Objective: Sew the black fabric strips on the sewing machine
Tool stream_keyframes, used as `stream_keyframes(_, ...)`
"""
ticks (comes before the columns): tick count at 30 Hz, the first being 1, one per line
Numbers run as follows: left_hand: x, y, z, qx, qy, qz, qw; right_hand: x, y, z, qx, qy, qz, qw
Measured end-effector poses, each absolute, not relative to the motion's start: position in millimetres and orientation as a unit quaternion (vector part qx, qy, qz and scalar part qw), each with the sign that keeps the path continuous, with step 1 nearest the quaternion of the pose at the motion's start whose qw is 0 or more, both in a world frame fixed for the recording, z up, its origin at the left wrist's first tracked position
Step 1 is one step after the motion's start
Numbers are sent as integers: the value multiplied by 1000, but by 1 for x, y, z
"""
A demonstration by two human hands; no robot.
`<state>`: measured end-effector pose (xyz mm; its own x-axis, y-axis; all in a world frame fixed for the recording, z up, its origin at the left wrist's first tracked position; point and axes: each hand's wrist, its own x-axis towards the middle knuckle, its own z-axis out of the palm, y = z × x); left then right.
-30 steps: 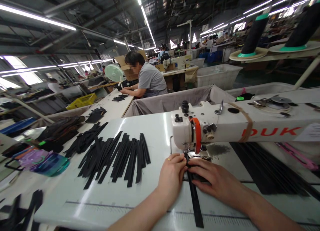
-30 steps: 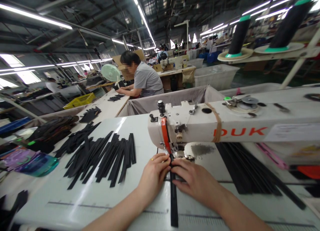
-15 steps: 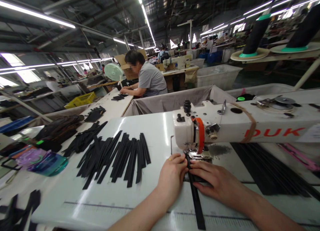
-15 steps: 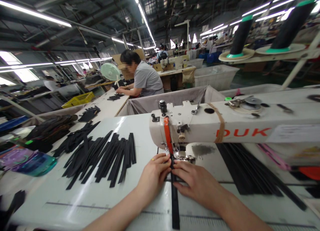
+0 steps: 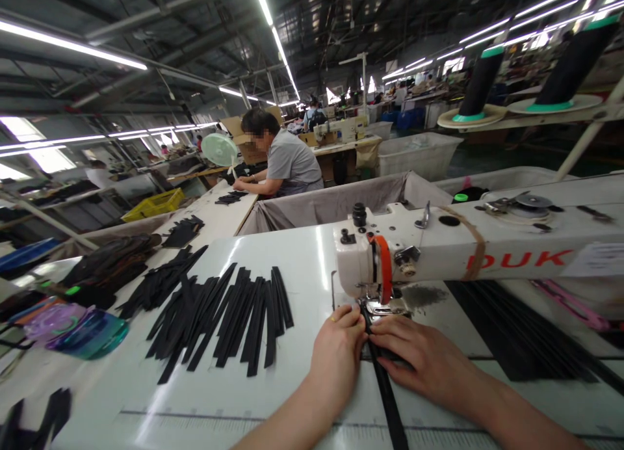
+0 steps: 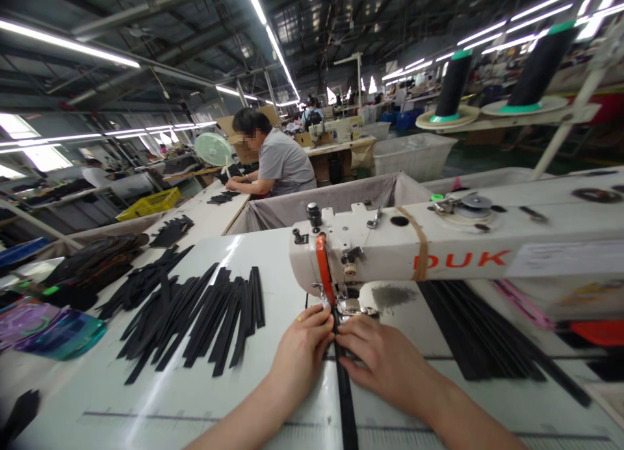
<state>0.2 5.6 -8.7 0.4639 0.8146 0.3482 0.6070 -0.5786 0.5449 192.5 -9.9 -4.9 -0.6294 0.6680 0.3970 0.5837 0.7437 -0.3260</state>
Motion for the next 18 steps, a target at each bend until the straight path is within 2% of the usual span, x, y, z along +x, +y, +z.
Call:
stream_keyframes(8, 4, 9, -5, 829, 429, 314, 173, 194, -7, -6, -356, -895, 61, 262)
stream_keyframes(18, 5, 6, -6, 824, 450, 300, 168, 195, -17, 11, -281, -910, 170, 252)
